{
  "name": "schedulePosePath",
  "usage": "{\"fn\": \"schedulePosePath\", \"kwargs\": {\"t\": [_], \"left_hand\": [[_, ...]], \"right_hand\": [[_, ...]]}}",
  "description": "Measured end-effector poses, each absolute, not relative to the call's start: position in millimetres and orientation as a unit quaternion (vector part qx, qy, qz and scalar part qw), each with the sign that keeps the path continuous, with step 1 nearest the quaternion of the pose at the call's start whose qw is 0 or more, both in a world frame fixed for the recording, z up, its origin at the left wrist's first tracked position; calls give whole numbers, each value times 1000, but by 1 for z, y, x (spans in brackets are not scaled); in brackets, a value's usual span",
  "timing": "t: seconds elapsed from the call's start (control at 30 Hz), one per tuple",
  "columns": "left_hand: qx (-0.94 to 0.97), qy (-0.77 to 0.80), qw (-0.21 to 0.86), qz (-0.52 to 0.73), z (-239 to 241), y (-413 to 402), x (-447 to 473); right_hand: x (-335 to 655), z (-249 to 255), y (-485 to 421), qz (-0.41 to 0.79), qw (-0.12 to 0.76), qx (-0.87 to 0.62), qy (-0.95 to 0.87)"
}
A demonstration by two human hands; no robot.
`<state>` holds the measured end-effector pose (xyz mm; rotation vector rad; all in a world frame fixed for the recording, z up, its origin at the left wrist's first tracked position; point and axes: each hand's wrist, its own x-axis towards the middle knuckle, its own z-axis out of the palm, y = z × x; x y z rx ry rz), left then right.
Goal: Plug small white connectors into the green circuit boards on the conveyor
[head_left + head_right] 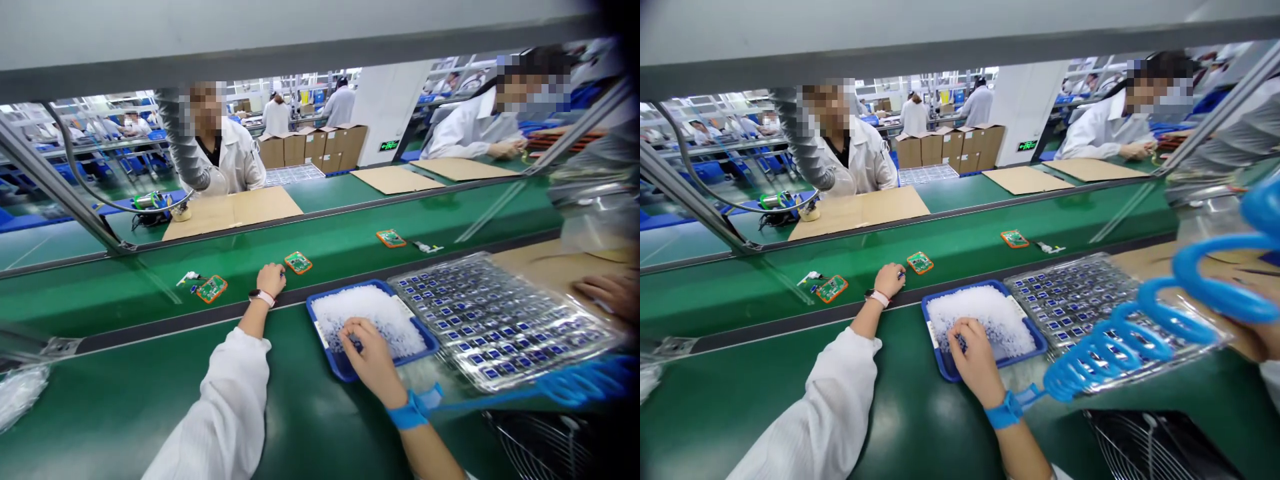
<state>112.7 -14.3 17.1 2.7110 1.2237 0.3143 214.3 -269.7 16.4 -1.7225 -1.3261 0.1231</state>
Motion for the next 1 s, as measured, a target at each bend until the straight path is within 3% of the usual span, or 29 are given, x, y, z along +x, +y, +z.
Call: {"fn": "schedulePosePath", "kwargs": {"t": [0.13, 0.3, 0.6, 0.8, 1.0], "left_hand": [[908, 402, 68, 98, 27, 10, 73], [849, 506, 6, 153, 30, 23, 35], [835, 534, -27, 134, 14, -14, 80], [835, 528, 28, 151, 18, 9, 54], [817, 474, 163, 286, 12, 1, 31]], "right_hand": [[217, 19, -272, 42, 456, -707, -539], [228, 20, -276, 28, 447, -717, -534], [242, 13, -279, 15, 436, -741, -510], [256, 10, -282, 1, 430, -745, -509], [280, 8, -298, -2, 376, -788, -487]]}}
